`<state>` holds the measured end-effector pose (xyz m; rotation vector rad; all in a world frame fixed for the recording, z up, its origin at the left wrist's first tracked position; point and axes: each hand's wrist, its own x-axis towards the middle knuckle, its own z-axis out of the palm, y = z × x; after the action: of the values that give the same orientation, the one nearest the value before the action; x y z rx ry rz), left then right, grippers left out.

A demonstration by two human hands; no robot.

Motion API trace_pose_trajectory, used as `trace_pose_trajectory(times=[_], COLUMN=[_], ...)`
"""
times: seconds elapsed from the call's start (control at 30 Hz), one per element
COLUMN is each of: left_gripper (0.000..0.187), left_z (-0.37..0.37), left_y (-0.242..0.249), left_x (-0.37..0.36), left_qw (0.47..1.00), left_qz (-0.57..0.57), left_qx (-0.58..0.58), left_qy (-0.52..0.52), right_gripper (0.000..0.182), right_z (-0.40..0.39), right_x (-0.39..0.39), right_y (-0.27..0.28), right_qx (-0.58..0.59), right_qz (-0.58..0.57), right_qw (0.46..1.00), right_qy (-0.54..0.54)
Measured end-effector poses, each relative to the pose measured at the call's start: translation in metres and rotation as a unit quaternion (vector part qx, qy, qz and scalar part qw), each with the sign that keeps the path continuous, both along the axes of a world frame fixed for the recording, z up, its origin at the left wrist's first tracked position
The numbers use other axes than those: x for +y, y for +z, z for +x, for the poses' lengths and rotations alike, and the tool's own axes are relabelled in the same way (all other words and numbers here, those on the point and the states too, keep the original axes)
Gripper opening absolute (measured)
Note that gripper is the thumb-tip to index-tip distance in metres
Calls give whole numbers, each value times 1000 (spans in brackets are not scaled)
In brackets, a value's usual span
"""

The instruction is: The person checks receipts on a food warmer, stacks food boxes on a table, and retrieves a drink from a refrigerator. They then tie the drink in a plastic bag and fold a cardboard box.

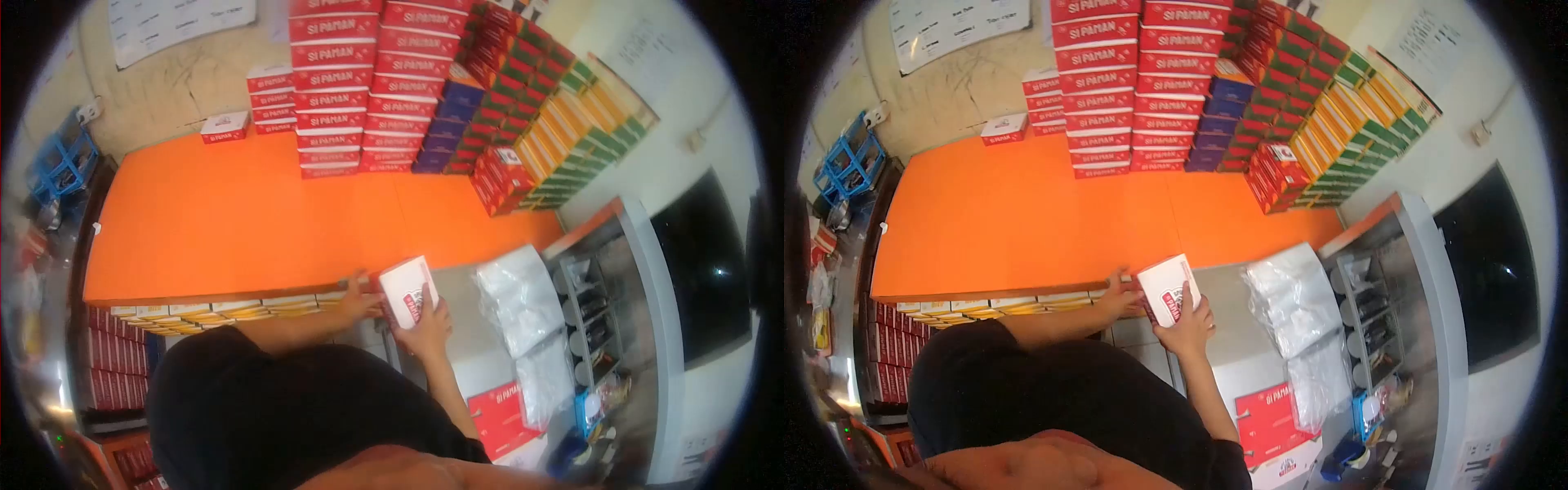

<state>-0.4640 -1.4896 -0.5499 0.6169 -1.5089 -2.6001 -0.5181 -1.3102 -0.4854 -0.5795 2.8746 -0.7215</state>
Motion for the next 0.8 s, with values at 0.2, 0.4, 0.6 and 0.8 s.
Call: trace_pose_trajectory(times=[0.2,0.4,0.6,0.8], left_gripper=[69,52,41,53], left_z=[33,67,-4,-34], left_y=[20,-1,107,124], left_x=[-125,-304,-540,-573], left_qw=[994,956,852,908], left_qz=[-63,64,-92,-125], left_qx=[14,29,175,65], left_qy=[88,284,485,393], right_gripper=[109,90,76,63], right_z=[-4,-27,-51,-47], right_x=[-133,-238,-237,-232], right_y=[17,-17,-114,-141], right_qx=[77,89,54,58], right_qz=[74,-82,-102,77], right_qw=[983,950,973,977], right_qy=[148,287,200,189])
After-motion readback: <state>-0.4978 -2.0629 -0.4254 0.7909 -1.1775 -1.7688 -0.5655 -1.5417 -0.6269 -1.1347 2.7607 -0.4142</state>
